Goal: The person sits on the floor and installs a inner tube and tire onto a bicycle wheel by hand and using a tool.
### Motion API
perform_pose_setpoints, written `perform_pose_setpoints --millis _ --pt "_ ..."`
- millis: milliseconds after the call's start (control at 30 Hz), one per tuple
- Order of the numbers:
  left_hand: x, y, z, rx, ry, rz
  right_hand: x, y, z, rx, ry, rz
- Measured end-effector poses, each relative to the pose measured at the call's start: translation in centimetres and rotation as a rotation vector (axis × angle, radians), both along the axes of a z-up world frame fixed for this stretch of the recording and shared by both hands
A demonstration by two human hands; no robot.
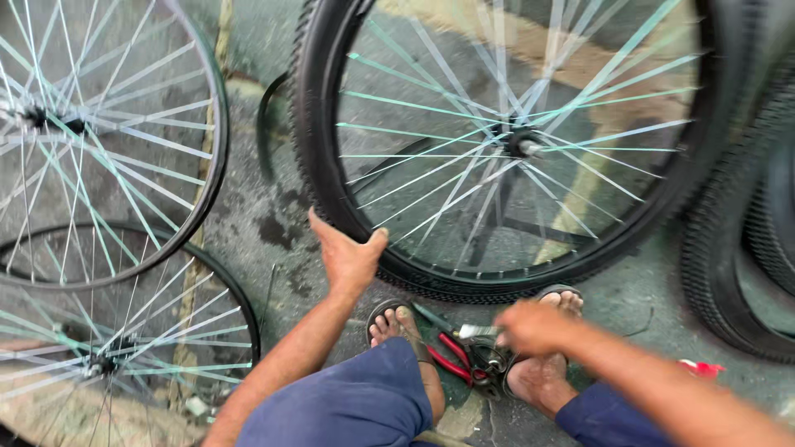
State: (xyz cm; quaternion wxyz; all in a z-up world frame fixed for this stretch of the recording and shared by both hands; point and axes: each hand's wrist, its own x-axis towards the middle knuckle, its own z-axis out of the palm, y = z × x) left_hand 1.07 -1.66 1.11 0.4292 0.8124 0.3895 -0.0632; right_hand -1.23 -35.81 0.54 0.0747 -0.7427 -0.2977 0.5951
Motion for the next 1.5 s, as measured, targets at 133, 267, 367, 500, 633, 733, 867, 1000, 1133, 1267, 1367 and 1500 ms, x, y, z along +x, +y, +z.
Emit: perform_pose_setpoints --millis 133,267,367,500,633,733,867,1000,1133,1267,1367,1500 --pt "0.1 0.6 0.9 0.002 -0.098 -0.08 -9.0 0.7 -2.6 0.047 -0.19 -0.074" --pt "-1.3 0.5 4.1 0.381 -0.255 -0.48 -13.8 1.6 0.0 0.239 -0.503 -0.229" --pt "-1.9 0.5 6.1 0.62 -0.364 -1.089 -11.7 0.3 4.4 0.193 -0.489 -0.3" --pt "-1.3 0.7 6.4 0.831 -0.581 -1.485 -10.9 -1.5 11.2 0.269 -0.757 -0.538" --pt "0.1 0.1 7.5 0.789 -0.555 -1.604 -11.4 -1.8 15.2 0.374 -0.92 -0.688" --pt "2.1 -1.1 10.5 0.671 -0.411 -1.652 -11.6 -0.6 16.3 0.399 -0.89 -0.653" --pt "3.5 -4.0 14.5 0.669 -0.074 -1.805 -12.9 -0.1 18.3 0.296 -0.773 -0.468" --pt "1.6 -4.4 15.6 0.713 -0.421 -1.68 -12.8 -0.3 20.9 0.423 -0.925 -0.515" --pt "0.2 -2.8 12.1 0.743 -0.58 -1.605 -13.6 -1.7 26.0 0.359 -1.062 -0.515" --pt "-0.6 -2.2 7.4 0.805 -0.647 -1.56 -20.6 -8.6 33.9 0.274 -1.566 -0.655" --pt "-1.3 -1.2 5.8 0.676 -0.697 -1.469 -26.6 -15.8 36.1 0.268 -1.683 -1.262" --pt "1.5 1.1 7.3 0.414 -0.179 -1.431 -28.9 -24.9 30.3 0.444 -1.594 -1.843"
